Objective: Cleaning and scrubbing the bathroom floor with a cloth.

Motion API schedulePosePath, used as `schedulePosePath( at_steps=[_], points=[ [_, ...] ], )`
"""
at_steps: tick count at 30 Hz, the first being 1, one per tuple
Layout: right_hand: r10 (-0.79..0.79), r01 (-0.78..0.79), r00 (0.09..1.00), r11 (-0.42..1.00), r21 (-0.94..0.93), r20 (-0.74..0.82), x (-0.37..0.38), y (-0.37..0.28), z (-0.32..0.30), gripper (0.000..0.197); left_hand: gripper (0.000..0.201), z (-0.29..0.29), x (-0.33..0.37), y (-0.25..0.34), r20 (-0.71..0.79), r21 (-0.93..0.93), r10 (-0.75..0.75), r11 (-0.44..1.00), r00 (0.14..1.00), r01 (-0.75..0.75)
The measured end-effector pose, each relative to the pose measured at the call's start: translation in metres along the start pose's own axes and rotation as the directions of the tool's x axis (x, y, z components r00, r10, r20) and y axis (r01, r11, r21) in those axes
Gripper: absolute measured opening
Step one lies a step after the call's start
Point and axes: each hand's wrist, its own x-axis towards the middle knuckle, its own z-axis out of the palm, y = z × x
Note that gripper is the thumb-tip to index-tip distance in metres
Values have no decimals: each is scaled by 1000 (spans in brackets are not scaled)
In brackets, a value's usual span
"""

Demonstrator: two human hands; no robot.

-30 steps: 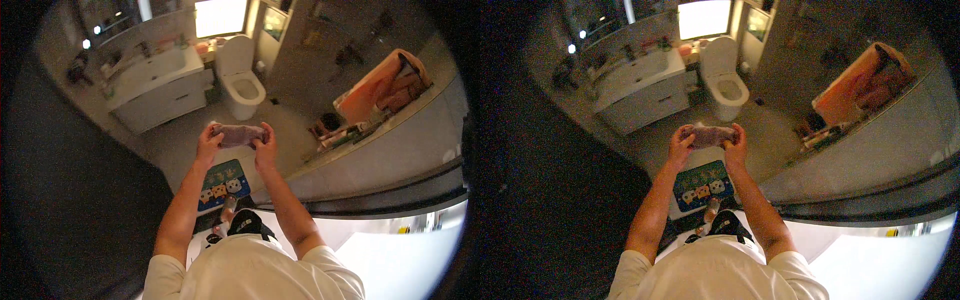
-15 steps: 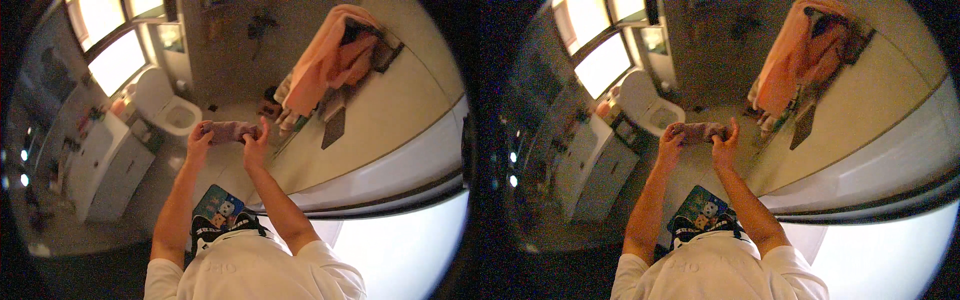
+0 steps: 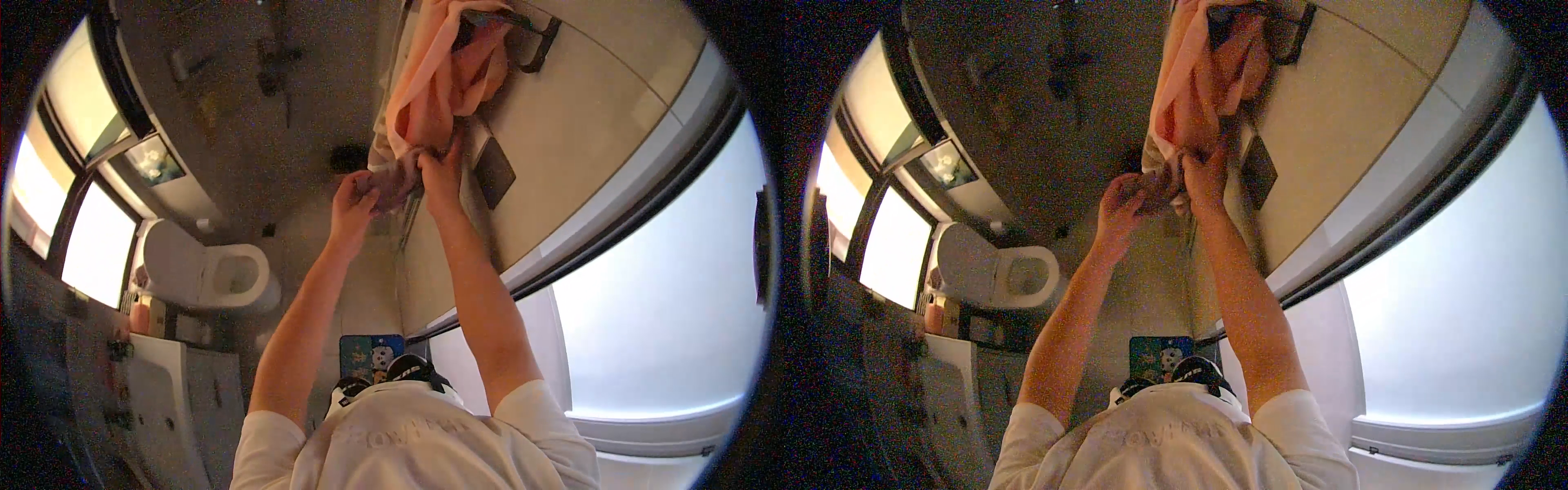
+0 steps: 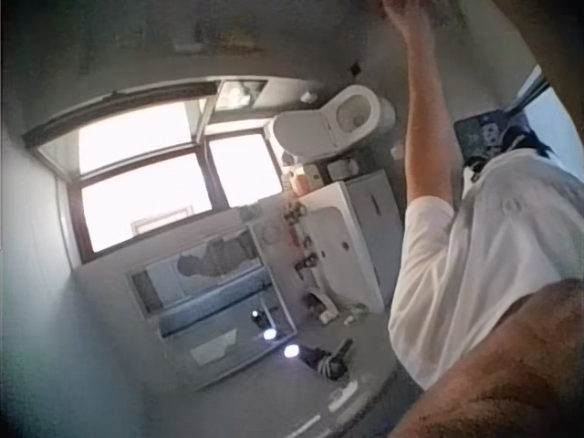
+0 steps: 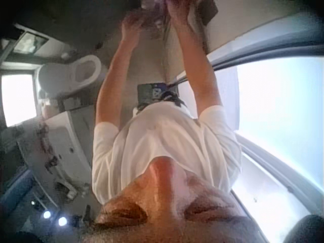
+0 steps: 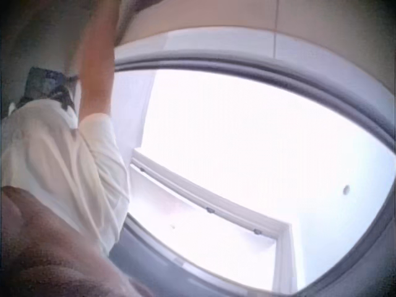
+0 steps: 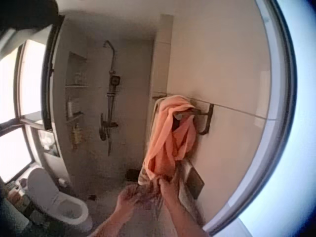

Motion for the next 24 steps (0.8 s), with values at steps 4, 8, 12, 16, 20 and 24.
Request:
schedulePosePath(
  at_steps=[4, 8, 12, 16, 20, 24],
  points=[
    [-32, 34, 999, 994, -99, 18, 12, -20, -1, 96, 34, 11, 15, -2, 0, -27, -24, 999, 1000, 24],
    [79, -83, 997, 971, -225, -27, 5, -20, 4, 100, 32, 0, 19, -15, -45, -6, -61, 998, 997, 61],
    [115, -126, 990, 983, -134, -81, 4, -22, 5, 106, 31, -3, 20, -18, -27, 22, -74, 997, 997, 75],
    [226, -239, 967, 963, -122, -114, 6, -15, 5, 108, 31, 0, 16, -18, -53, 15, -81, 996, 995, 82],
    [57, -77, 992, 980, -183, -116, -5, 5, 16, 104, 32, -15, 15, -24, -127, 26, -61, 998, 990, 64],
    [235, -235, 970, 972, -8, 57, -40, 43, 12, 98, 33, -56, -7, -52, -97, 58, -111, 991, 989, 117]
  ],
)
